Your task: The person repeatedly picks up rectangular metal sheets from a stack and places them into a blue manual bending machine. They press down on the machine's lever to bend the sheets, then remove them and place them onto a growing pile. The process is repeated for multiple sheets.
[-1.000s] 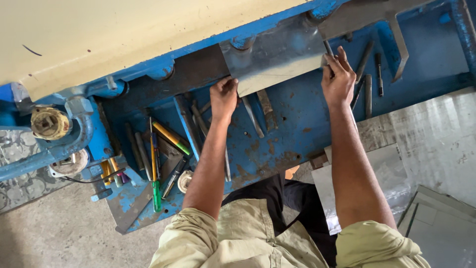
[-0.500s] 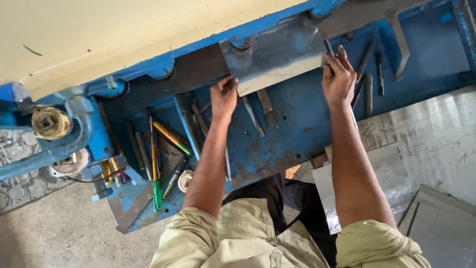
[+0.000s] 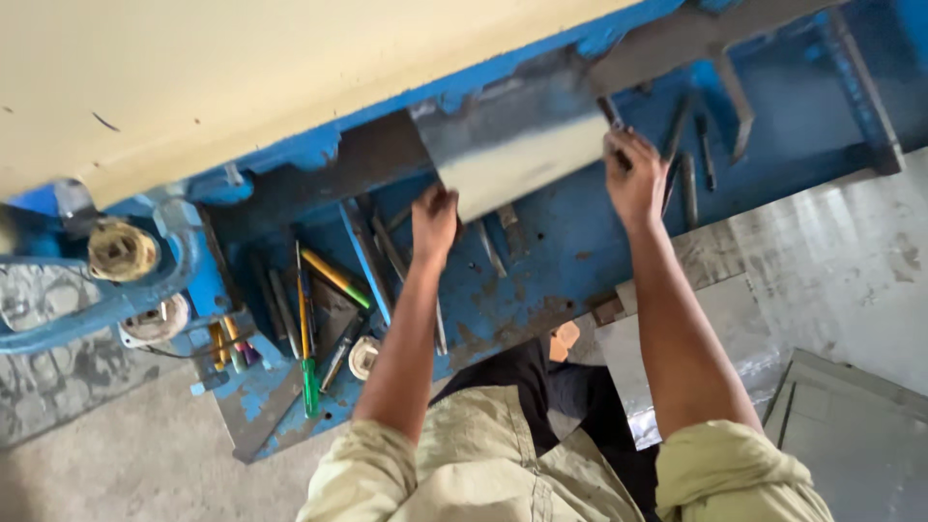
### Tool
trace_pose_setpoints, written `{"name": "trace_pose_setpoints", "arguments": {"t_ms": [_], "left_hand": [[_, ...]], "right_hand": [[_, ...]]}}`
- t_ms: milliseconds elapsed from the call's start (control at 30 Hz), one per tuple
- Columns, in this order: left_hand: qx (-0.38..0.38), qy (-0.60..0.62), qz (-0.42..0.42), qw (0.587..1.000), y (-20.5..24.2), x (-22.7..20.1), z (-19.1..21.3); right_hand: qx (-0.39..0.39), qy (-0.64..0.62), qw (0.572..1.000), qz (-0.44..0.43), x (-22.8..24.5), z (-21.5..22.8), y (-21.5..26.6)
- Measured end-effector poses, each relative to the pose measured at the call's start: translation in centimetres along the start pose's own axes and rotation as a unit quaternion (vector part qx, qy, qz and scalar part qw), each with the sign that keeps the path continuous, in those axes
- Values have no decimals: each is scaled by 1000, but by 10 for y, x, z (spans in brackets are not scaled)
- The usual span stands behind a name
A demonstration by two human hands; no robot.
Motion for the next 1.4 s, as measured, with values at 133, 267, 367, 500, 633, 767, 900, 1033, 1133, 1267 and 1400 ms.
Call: {"name": "trace_pose_setpoints", "arguments": {"t_ms": [133,267,367,500,633,767,900,1033,1133,1267,1400], "left_hand": [[53,5,-208,977,46,-35,-6],[70,108,97,987,118,-80,3],[125,52,150,979,161,-110,23],[304,85,113,942,211,-114,16],[437,23,136,889,253,-99,-20],[477,-48,122,869,276,-93,-74],[440,-98,67,890,285,-81,-127],[326,-278,-348,834,273,-70,-163],[294,-358,-299,834,259,-46,-179],[334,-358,-223,843,252,-26,-193],[337,-380,-203,837,246,-10,-209]], "right_hand": [[44,-83,993,-74,6,26,41],[57,-449,814,-366,-10,72,114],[74,-555,719,-413,-11,136,194],[101,-591,657,-457,-9,182,325],[-65,-480,655,-581,-20,197,447],[-160,-438,661,-588,-18,232,520],[-282,-372,642,-608,-5,297,546],[-287,-216,689,-630,-5,386,551],[-241,-55,730,-637,-8,431,557],[-166,-67,729,-661,3,430,591],[-93,-103,785,-604,4,394,598]]}}
Point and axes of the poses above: each hand's wrist, its own y-axis away from the middle knuckle, its own z-axis out of the back of the hand, x = y × z, the point moved 4 cm from there along -y, towards the middle knuckle, and after that the axes turned 10 degrees about -z, right-handed, at the moved point
